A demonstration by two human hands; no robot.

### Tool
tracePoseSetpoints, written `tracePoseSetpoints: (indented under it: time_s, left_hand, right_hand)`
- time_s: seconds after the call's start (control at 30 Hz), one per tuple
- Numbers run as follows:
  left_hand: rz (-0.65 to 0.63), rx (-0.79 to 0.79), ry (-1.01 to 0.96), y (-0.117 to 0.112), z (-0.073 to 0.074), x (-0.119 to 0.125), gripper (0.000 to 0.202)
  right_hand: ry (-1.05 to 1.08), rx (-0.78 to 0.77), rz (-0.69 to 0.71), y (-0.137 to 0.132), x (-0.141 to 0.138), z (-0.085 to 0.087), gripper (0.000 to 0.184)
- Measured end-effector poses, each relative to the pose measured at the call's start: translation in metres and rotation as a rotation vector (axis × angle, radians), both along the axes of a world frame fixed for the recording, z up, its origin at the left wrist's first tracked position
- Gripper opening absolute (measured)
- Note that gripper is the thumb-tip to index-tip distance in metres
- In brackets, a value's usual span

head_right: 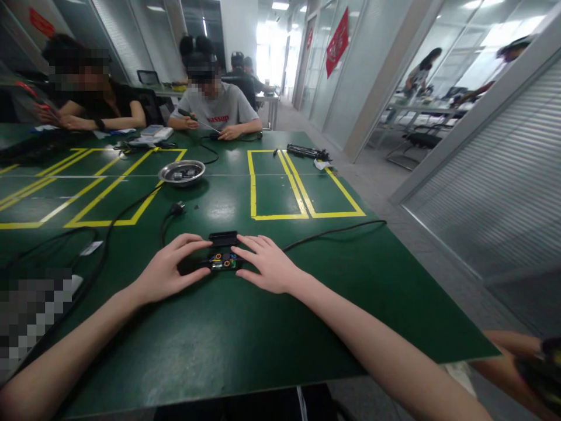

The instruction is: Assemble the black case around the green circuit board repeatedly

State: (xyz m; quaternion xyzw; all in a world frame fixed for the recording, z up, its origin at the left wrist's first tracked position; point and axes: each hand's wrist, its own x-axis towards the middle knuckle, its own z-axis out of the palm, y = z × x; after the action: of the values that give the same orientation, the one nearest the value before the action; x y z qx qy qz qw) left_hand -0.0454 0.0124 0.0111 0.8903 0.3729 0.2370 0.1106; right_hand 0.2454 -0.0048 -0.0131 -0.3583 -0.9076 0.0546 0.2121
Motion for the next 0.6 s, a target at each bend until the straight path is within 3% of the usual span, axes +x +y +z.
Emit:
tracePoseSetpoints:
  time_s: [0.1, 0.3, 0.6]
  left_hand:
    - [0.059, 0.007, 0.068, 0.0029, -0.0069, 0.0004, 0.073]
    - [0.016, -0.026, 0.063, 0.0005, -0.0105, 0.0029, 0.044]
    - [-0.012, -0.086, -0.066, -0.0007, -0.0124, 0.0018, 0.047]
  right_hand:
    - [0.020, -0.023, 0.028, 0.0008, 0.0012, -0.0001, 0.048]
    - [0.085, -0.037, 0.062, -0.0007, 0.0041, 0.0024, 0.050]
    - [0.159, -0.089, 0.091, -0.0029, 0.0067, 0.0039, 0.042]
